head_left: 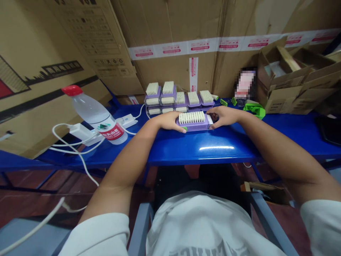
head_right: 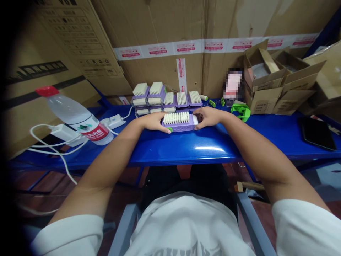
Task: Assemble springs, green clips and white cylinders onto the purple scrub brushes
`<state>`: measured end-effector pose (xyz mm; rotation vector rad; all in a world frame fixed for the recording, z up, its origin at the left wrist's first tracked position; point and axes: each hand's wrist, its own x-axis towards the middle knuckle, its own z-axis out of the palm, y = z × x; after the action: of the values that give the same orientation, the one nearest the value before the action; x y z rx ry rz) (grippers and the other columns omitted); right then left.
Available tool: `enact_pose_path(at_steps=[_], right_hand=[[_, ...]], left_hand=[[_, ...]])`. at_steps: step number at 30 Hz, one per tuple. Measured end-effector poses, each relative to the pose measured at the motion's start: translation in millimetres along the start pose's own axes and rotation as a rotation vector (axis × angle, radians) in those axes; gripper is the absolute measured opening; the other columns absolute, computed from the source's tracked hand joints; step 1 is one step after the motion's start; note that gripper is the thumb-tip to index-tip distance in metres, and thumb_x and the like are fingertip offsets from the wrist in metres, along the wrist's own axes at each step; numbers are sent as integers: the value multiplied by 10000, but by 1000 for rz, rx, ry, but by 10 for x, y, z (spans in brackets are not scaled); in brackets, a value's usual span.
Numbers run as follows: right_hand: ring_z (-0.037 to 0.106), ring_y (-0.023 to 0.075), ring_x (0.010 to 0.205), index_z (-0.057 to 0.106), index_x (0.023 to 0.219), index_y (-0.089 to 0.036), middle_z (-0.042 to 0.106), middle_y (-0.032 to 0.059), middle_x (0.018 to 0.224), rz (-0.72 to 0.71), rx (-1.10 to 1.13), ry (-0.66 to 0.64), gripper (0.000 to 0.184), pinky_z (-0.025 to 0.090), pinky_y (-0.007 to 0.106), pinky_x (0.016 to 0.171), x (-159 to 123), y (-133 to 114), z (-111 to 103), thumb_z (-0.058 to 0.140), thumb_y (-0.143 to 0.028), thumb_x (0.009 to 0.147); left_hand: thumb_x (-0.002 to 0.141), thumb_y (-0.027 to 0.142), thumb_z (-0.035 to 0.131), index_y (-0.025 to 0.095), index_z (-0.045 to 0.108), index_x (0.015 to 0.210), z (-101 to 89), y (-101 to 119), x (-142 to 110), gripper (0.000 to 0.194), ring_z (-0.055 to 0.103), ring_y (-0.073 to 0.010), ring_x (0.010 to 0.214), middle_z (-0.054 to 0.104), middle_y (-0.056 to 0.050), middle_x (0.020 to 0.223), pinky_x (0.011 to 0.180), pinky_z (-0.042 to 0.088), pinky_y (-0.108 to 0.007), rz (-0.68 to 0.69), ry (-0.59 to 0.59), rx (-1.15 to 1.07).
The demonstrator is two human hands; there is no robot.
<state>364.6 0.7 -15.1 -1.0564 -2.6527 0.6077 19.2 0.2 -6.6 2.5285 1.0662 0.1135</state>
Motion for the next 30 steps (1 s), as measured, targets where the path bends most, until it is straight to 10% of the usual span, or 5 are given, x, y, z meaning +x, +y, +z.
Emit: enact_pose_path(at_steps=[30], right_hand=[[650, 247, 773, 776, 1280, -198, 699, 12, 815, -52, -11, 0, 705, 546, 414, 801, 5, 35, 1, 924, -659, 768]], left_hand=[[712, 650, 897, 215, 697, 1429, 8, -41, 10, 863, 722, -357, 1330, 743, -133, 1510, 1124, 535, -407, 29, 7, -52]])
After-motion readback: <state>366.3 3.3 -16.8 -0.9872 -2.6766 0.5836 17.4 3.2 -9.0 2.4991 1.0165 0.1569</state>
